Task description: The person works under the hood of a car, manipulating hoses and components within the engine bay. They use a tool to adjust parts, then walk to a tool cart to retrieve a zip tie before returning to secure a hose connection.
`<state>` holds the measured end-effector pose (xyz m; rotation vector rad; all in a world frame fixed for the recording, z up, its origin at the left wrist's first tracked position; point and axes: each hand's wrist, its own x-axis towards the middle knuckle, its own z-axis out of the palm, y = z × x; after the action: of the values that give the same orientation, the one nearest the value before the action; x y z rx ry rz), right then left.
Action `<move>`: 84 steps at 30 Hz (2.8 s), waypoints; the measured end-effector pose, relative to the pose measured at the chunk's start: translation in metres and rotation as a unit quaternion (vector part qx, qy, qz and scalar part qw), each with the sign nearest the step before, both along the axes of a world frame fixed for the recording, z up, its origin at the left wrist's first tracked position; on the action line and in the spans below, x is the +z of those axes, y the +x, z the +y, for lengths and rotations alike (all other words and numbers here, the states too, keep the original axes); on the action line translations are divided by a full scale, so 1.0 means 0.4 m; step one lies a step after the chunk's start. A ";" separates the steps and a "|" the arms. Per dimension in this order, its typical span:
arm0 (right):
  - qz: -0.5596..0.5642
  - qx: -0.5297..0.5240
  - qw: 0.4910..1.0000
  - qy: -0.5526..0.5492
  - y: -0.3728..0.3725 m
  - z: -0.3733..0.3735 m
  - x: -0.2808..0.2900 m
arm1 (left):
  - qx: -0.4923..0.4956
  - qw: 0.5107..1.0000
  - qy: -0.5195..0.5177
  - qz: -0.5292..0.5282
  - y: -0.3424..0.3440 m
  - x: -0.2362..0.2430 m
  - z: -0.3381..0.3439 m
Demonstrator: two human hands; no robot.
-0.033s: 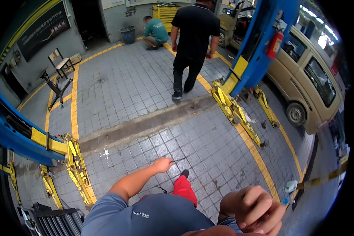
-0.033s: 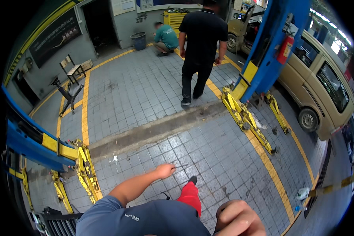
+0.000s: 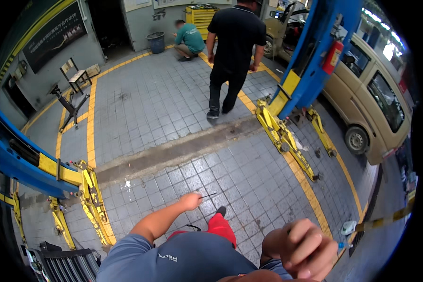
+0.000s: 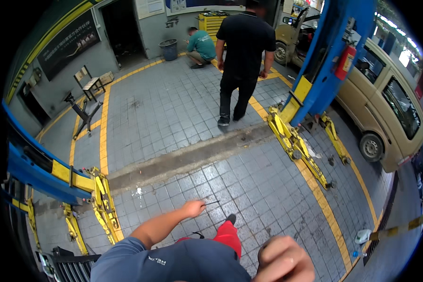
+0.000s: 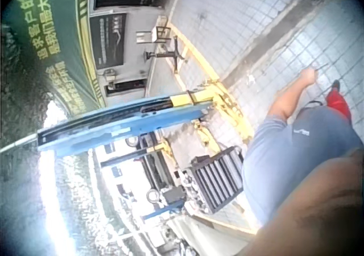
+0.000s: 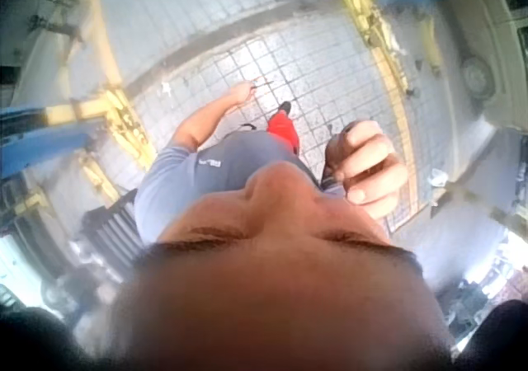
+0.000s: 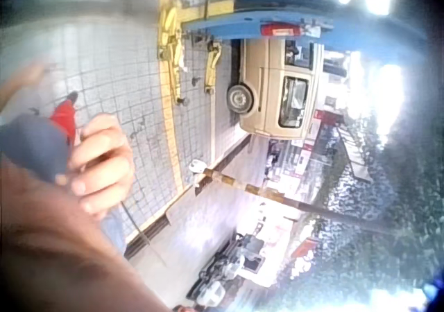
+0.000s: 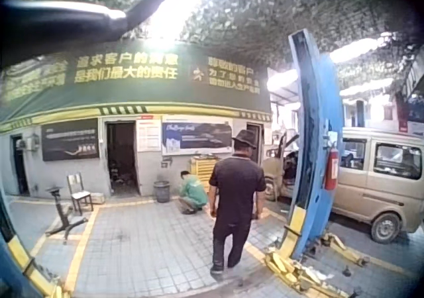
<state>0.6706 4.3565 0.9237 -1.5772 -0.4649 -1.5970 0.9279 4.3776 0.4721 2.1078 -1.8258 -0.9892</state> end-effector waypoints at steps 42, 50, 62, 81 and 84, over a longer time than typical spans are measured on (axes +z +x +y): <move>0.623 0.147 0.514 0.571 0.322 -2.353 -1.398 | 0.200 0.879 0.300 0.312 1.041 0.184 -2.442; 0.464 0.086 0.351 0.809 0.521 -2.918 -1.197 | 0.179 0.865 0.331 0.332 1.335 0.127 -2.979; 0.550 -0.005 0.331 0.767 0.761 -4.023 -1.220 | 0.326 0.766 0.380 0.403 1.563 0.018 -3.722; 0.620 -0.019 0.623 0.476 1.624 -6.196 -1.098 | 0.301 0.799 0.331 0.401 1.659 0.071 -5.258; 0.681 -0.033 0.503 0.532 1.561 -6.336 -1.205 | 0.095 0.887 0.353 0.283 1.821 0.053 -5.614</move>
<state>1.2952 1.8223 0.4418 -1.2159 1.2433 -0.0100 1.6564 2.1321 0.4933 1.9202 -1.0249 -2.1635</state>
